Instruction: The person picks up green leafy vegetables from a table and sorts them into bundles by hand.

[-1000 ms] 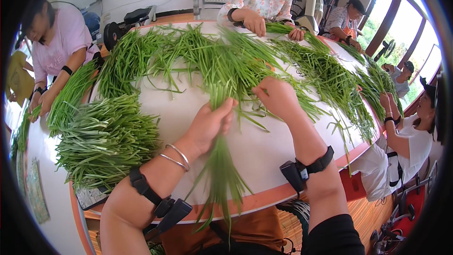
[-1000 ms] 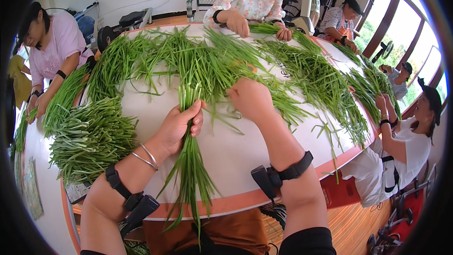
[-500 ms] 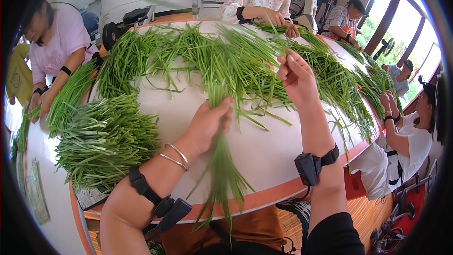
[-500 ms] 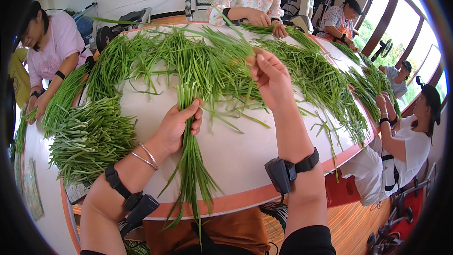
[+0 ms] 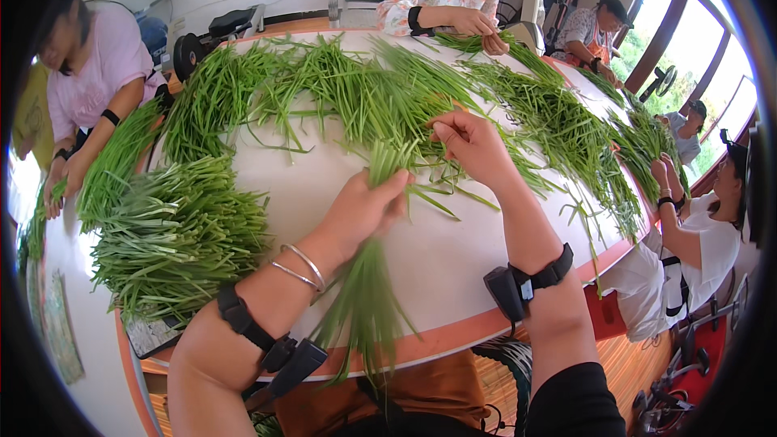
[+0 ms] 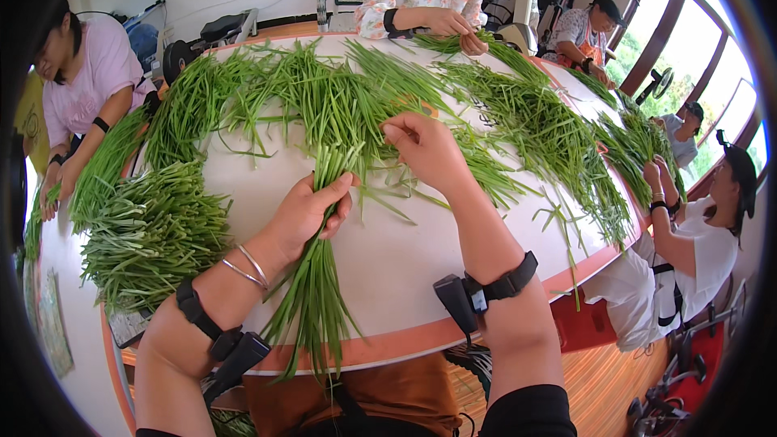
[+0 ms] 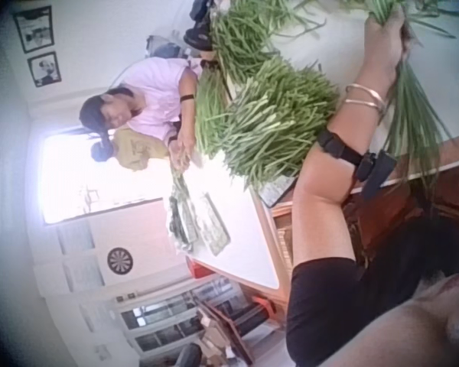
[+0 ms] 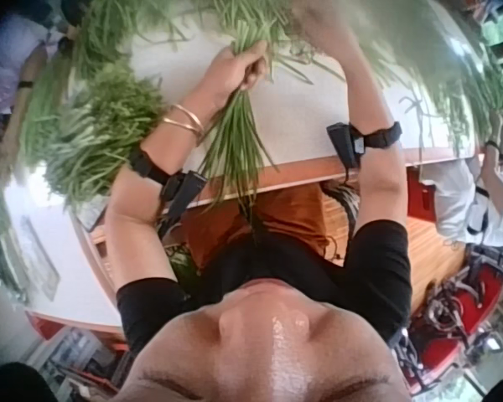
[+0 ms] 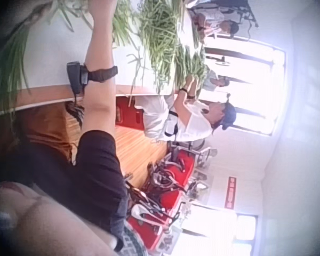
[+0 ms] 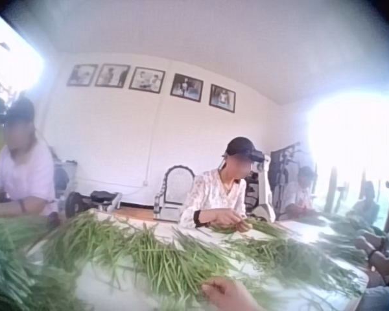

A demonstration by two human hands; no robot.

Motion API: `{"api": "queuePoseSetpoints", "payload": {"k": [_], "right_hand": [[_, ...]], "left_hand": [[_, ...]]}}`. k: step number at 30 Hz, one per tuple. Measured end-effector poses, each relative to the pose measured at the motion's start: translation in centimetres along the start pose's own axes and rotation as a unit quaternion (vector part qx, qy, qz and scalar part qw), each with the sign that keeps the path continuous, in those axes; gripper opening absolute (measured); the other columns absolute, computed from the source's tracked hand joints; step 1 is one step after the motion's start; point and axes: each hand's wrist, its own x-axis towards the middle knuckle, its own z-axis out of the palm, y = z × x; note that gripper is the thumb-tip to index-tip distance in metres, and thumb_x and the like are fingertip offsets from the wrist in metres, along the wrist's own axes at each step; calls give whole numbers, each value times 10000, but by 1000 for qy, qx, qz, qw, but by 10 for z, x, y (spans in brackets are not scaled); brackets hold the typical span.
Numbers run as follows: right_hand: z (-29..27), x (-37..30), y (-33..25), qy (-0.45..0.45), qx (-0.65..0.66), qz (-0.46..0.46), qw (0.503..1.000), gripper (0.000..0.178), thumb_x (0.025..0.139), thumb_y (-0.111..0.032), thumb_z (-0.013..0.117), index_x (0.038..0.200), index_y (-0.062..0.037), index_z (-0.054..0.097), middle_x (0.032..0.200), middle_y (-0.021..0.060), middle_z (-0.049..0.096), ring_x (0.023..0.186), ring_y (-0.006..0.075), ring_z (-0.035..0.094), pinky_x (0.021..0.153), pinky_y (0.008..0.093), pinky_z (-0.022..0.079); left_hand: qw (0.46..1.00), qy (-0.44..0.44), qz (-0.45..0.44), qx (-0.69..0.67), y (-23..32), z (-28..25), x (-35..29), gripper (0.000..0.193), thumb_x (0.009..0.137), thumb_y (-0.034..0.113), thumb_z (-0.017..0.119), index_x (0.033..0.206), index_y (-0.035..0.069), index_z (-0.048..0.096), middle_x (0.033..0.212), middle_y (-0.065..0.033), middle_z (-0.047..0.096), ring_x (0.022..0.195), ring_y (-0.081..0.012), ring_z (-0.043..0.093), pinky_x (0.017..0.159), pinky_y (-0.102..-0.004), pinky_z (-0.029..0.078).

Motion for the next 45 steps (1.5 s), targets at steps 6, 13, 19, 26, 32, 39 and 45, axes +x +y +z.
{"api": "queuePoseSetpoints", "payload": {"k": [6, 13, 19, 26, 32, 39, 45], "right_hand": [[15, 5, 21, -9, -160, -86, 983, 185, 821, -158, 605, 923, -6, 629, 837, 87, 586, 653, 138, 527, 604, 271, 431], [8, 9, 27, 11, -76, -26, 997, 202, 829, -186, 592, 893, -3, 650, 677, 39, 562, 580, 126, 506, 564, 239, 414], [-32, 4, 13, 55, 314, 28, 948, 248, 871, -207, 534, 847, 18, 637, 691, 43, 608, 552, 104, 489, 539, 251, 399], [-37, -1, 16, -33, 646, -83, 758, 205, 883, -170, 495, 856, 18, 571, 847, 128, 598, 677, 166, 518, 610, 272, 426], [-32, -12, 2, -245, 568, -59, 783, 237, 834, -114, 529, 690, 65, 589, 720, 166, 582, 714, 224, 561, 610, 300, 455], [-26, -17, -17, -368, 214, 79, 902, 218, 817, -171, 599, 758, 34, 641, 645, 68, 617, 550, 118, 579, 529, 237, 457], [-16, -20, -26, -302, 157, 74, 937, 188, 867, -130, 536, 834, 25, 637, 719, 70, 641, 571, 112, 596, 519, 233, 473]], "left_hand": [[996, 16, 26, -85, -3, 1, 1, 225, 910, 264, 485, 972, 49, 504, 620, -3, 480, 517, -74, 408, 440, -198, 343], [994, 35, 27, -99, -1, 1, 0, 227, 910, 271, 484, 976, 55, 507, 697, -12, 527, 605, -86, 472, 520, -216, 392], [984, 51, 40, -167, -6, -3, 5, 191, 903, 255, 501, 961, 74, 519, 762, -29, 561, 714, -137, 554, 659, -281, 472], [983, 55, -6, -173, -4, -4, 3, 142, 899, 195, 503, 964, 70, 519, 800, -55, 580, 746, -179, 586, 723, -338, 501], [970, 29, -6, -241, 0, 2, 0, 137, 890, 184, 512, 965, 71, 529, 837, -65, 596, 731, -181, 592, 683, -319, 504], [992, 23, -22, -123, 3, -3, 1, 221, 871, 284, 560, 845, 71, 508, 672, -14, 514, 563, -88, 487, 485, -221, 400], [994, -59, 67, 56, -3, 6, -2, 275, 836, 304, 618, 902, 63, 503, 676, -21, 522, 515, -78, 470, 447, -213, 386]]}}
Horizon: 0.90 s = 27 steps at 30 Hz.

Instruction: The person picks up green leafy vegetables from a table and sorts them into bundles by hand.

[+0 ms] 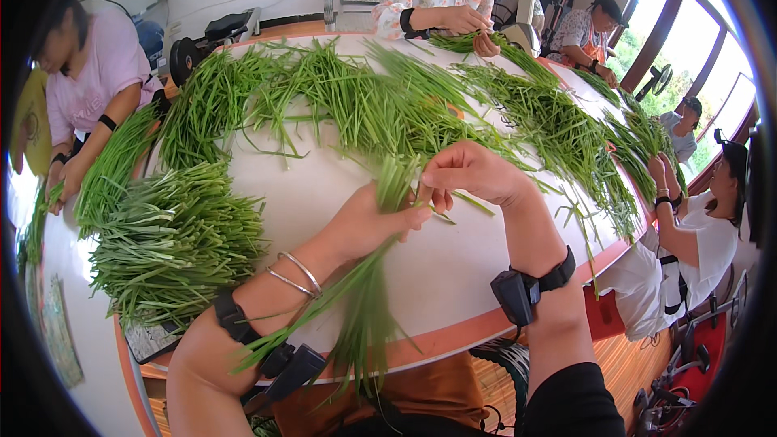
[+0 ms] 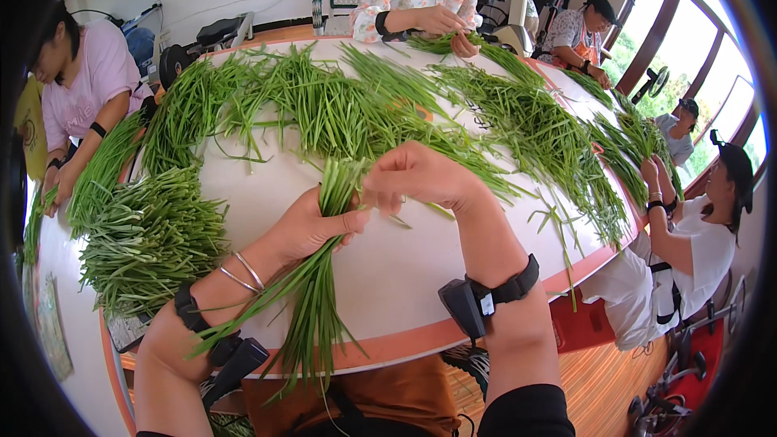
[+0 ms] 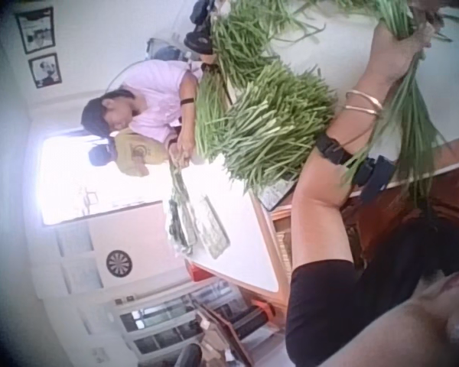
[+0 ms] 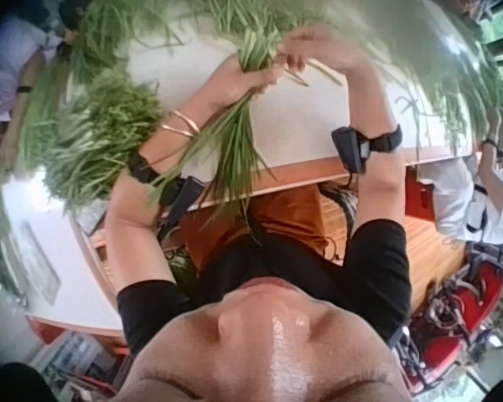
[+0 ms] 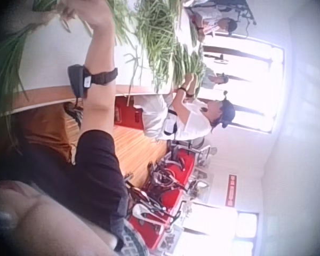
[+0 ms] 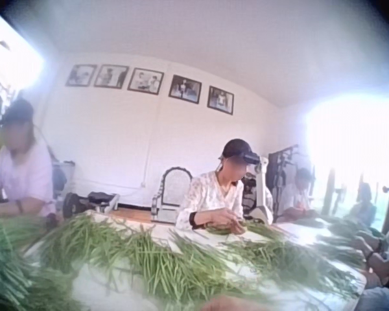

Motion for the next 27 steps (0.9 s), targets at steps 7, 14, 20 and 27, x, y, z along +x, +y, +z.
{"api": "queuePoseSetpoints", "payload": {"k": [7, 14, 20, 27], "right_hand": [[2, -2, -13, 121, -23, -15, 992, 191, 875, -165, 548, 905, 6, 627, 631, 24, 606, 507, 57, 554, 426, 173, 378], [6, -3, -10, 50, -126, 11, 991, 183, 869, -206, 560, 892, -41, 635, 554, -20, 528, 434, 29, 418, 404, 179, 310], [-13, 12, 10, 310, -39, -121, 942, 197, 889, -197, 534, 881, -23, 627, 560, -18, 534, 434, 25, 404, 405, 176, 310], [-63, 1, 41, 570, -198, -70, 795, 347, 853, -177, 534, 1149, 4, 545, 665, 58, 627, 528, 96, 521, 530, 240, 431]], "left_hand": [[985, 31, -23, -166, 6, -9, 2, 237, 907, 280, 505, 991, 60, 485, 757, -38, 557, 504, -68, 420, 436, -202, 350], [971, 54, -8, -231, 8, -11, 0, 299, 897, 343, 506, 1010, 67, 485, 662, 16, 455, 482, -44, 356, 430, -177, 296], [981, 56, -33, -184, 6, -10, 1, 365, 892, 359, 509, 1058, 35, 478, 616, 22, 437, 477, -40, 351, 428, -176, 295], [977, 84, -45, -191, 4, -6, 2, 324, 894, 394, 489, 919, 71, 483, 611, 12, 447, 501, -60, 398, 448, -191, 334]]}}
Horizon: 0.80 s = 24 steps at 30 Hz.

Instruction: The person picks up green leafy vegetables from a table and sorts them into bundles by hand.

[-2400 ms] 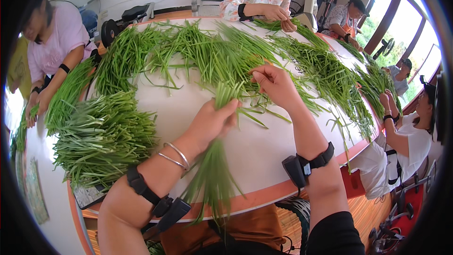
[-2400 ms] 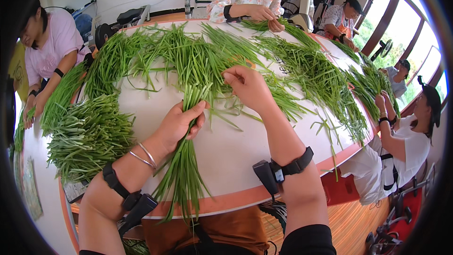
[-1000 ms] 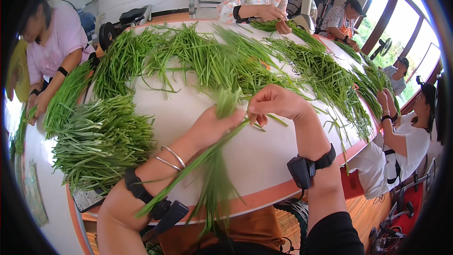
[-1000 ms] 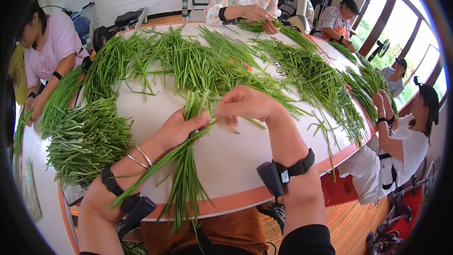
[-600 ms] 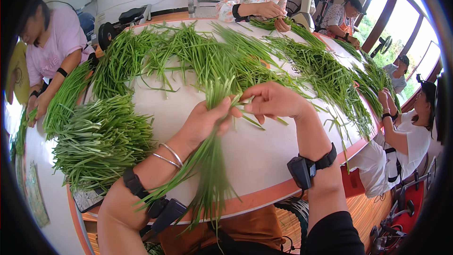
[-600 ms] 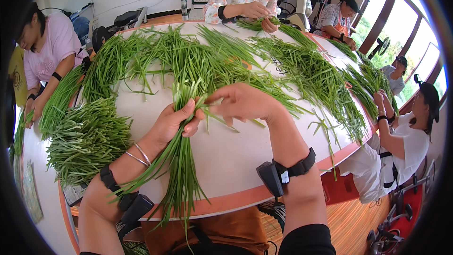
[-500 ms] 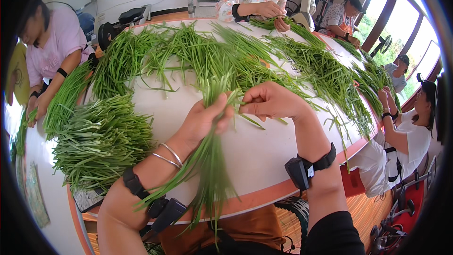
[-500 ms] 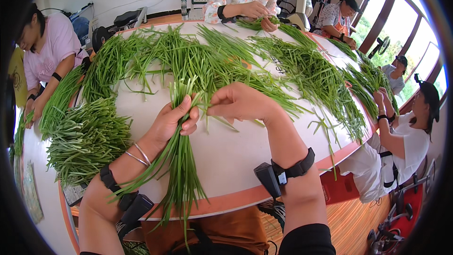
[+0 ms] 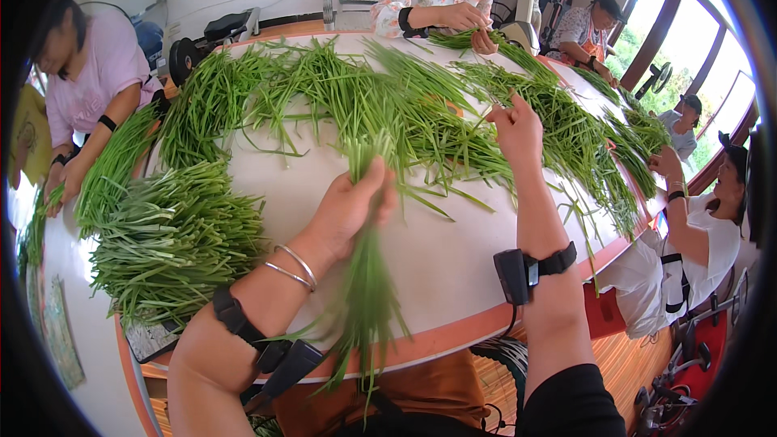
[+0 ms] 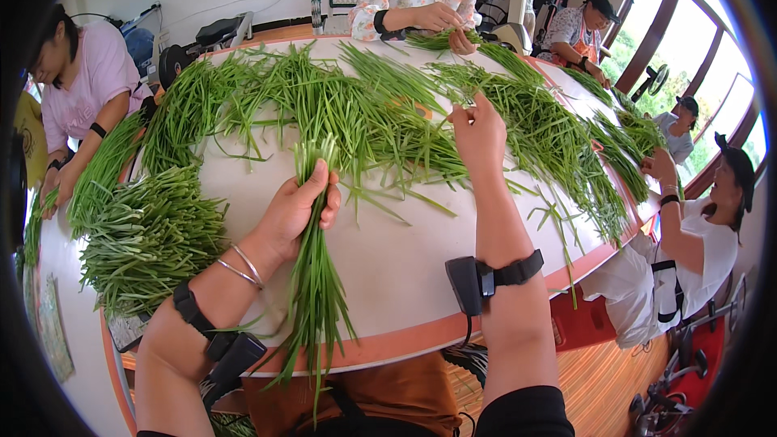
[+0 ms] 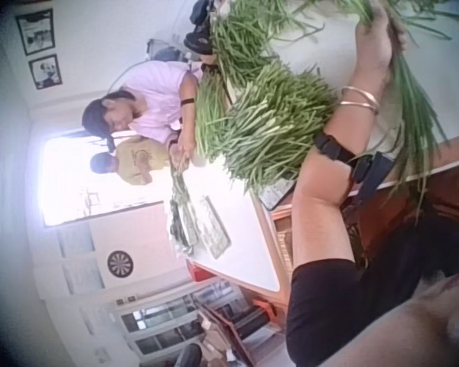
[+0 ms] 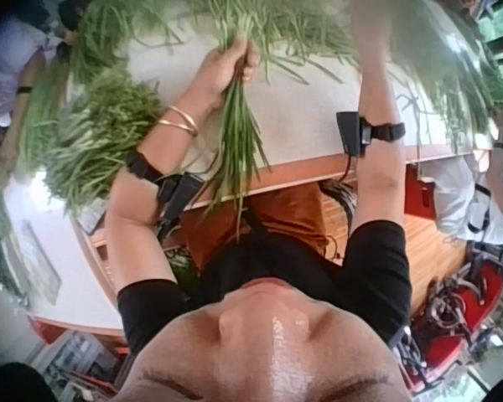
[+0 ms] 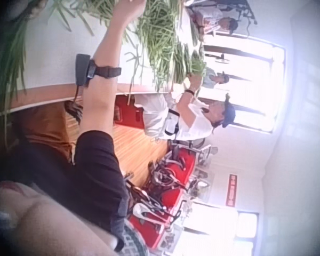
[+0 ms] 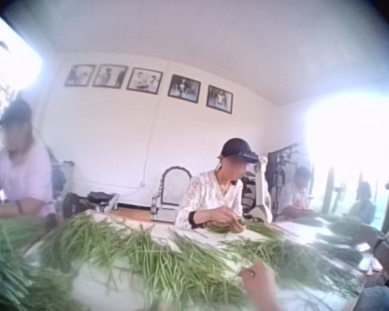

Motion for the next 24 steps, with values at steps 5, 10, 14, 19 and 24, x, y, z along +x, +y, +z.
{"api": "queuePoseSetpoints", "payload": {"k": [5, 10, 14, 19, 24], "right_hand": [[9, -9, -12, 142, -148, -116, 972, 404, 817, -145, 554, 1190, -1, 501, 876, 102, 639, 668, 199, 585, 627, 311, 468], [21, -24, -29, -147, -55, -102, 982, 205, 809, -155, 575, 989, -80, 639, 857, 124, 625, 650, 196, 580, 613, 321, 463], [44, -46, -44, -331, -53, -159, 928, 243, 794, -108, 594, 1032, -71, 624, 917, 101, 601, 670, 173, 562, 626, 286, 463], [57, -55, -48, -266, -78, -229, 933, 315, 773, -92, 599, 1087, -79, 595, 1027, 108, 567, 755, 226, 564, 695, 317, 467], [69, -53, -34, -189, -106, -353, 910, 344, 774, -150, 586, 1115, -102, 575, 1125, 95, 544, 991, 271, 518, 834, 379, 422]], "left_hand": [[997, 64, 20, -42, -3, -2, 3, 294, 898, 390, 487, 800, 117, 441, 624, 23, 439, 544, -65, 415, 481, -207, 359], [997, 49, 21, -48, -2, -4, 5, 303, 889, 340, 529, 715, 135, 390, 603, 47, 377, 510, -54, 367, 465, -204, 342], [998, 48, 17, -44, -1, -4, 3, 300, 877, 305, 561, 705, 136, 383, 599, 55, 362, 498, -46, 350, 452, -199, 328], [997, 54, 22, -51, -2, -5, 3, 289, 879, 299, 558, 708, 140, 387, 594, 56, 365, 496, -47, 352, 450, -194, 324], [996, 59, 19, -63, -2, -3, 4, 289, 879, 301, 558, 704, 142, 391, 591, 54, 371, 494, -47, 356, 448, -191, 321]]}}
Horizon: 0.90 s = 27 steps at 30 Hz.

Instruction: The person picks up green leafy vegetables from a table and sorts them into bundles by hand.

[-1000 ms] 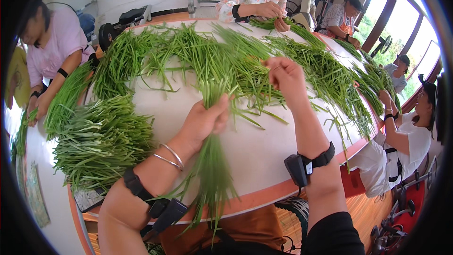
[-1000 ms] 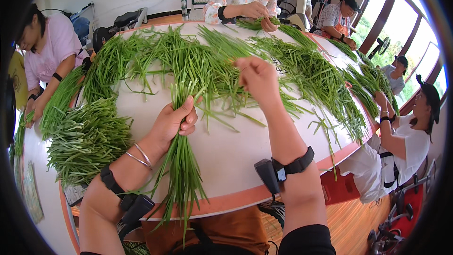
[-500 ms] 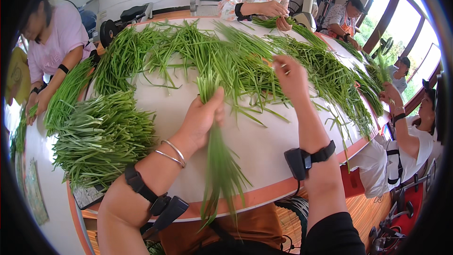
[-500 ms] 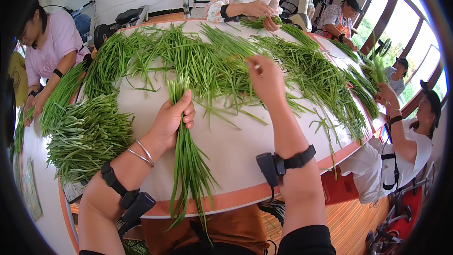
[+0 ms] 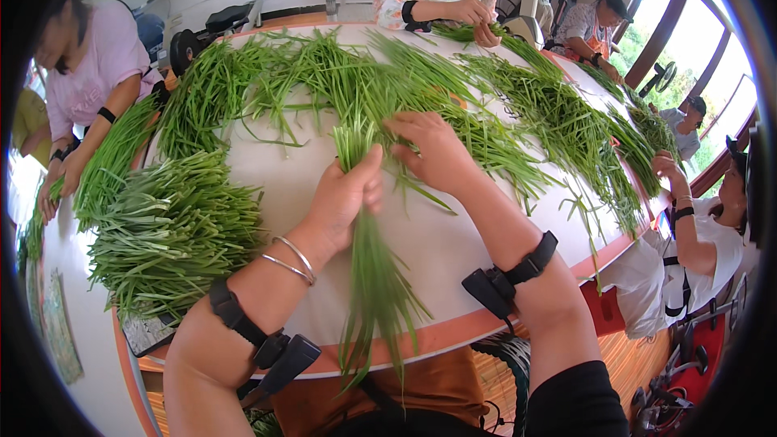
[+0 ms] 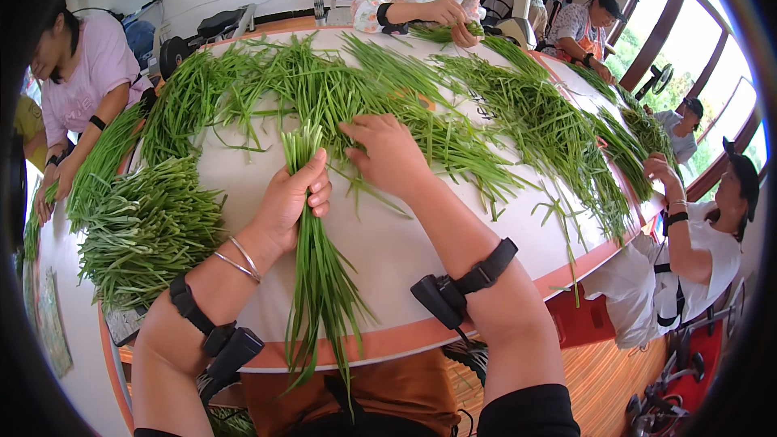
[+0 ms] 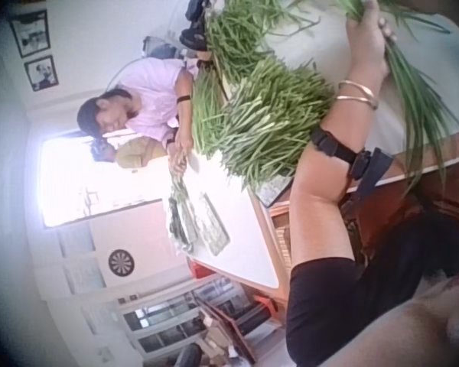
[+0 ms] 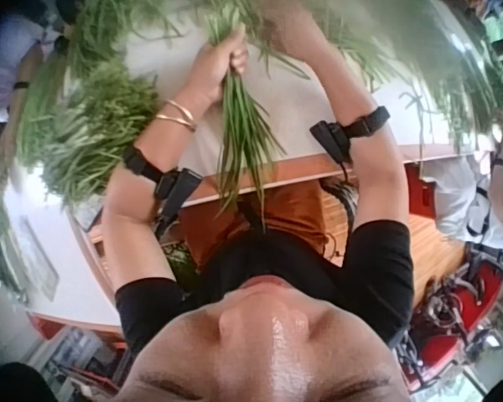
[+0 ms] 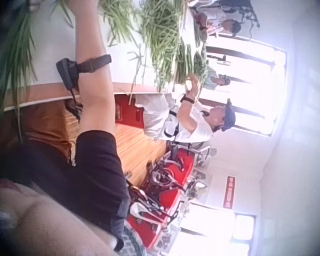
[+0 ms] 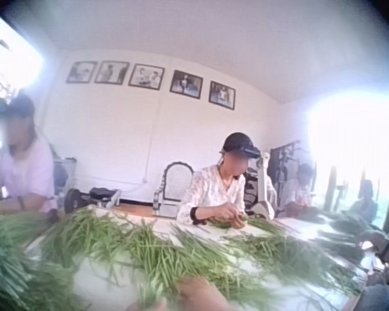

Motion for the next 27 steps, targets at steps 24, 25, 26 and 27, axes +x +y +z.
{"api": "queuePoseSetpoints", "payload": {"k": [24, 25, 26, 27], "right_hand": [[-29, 3, 26, 243, 426, 294, 821, 163, 820, -66, 608, 966, 4, 584, 825, 29, 619, 719, 62, 549, 672, 183, 423], [-29, 3, 26, 243, 425, 295, 821, 163, 820, -66, 608, 966, 4, 584, 825, 29, 619, 719, 62, 549, 672, 183, 423], [-29, 3, 27, 248, 435, 288, 816, 163, 823, -63, 605, 970, 2, 583, 835, 30, 615, 726, 64, 548, 677, 188, 422], [-30, 4, 27, 253, 444, 282, 812, 162, 825, -60, 602, 974, 1, 581, 844, 32, 611, 732, 66, 547, 681, 193, 420]], "left_hand": [[1000, -5, 19, 8, -3, -3, 1, 287, 852, 304, 592, 705, 143, 406, 587, 54, 398, 497, -69, 372, 480, -239, 349], [1000, -6, 17, 8, -3, -2, 1, 295, 862, 305, 580, 700, 140, 398, 593, 53, 391, 500, -62, 372, 469, -224, 345], [1000, -5, 15, 7, -2, -2, 1, 303, 873, 307, 567, 696, 137, 390, 599, 51, 385, 503, -55, 373, 459, -209, 340], [1000, -5, 15, 7, -2, -2, 0, 303, 873, 307, 567, 696, 137, 390, 599, 51, 385, 503, -55, 373, 459, -209, 340]]}}
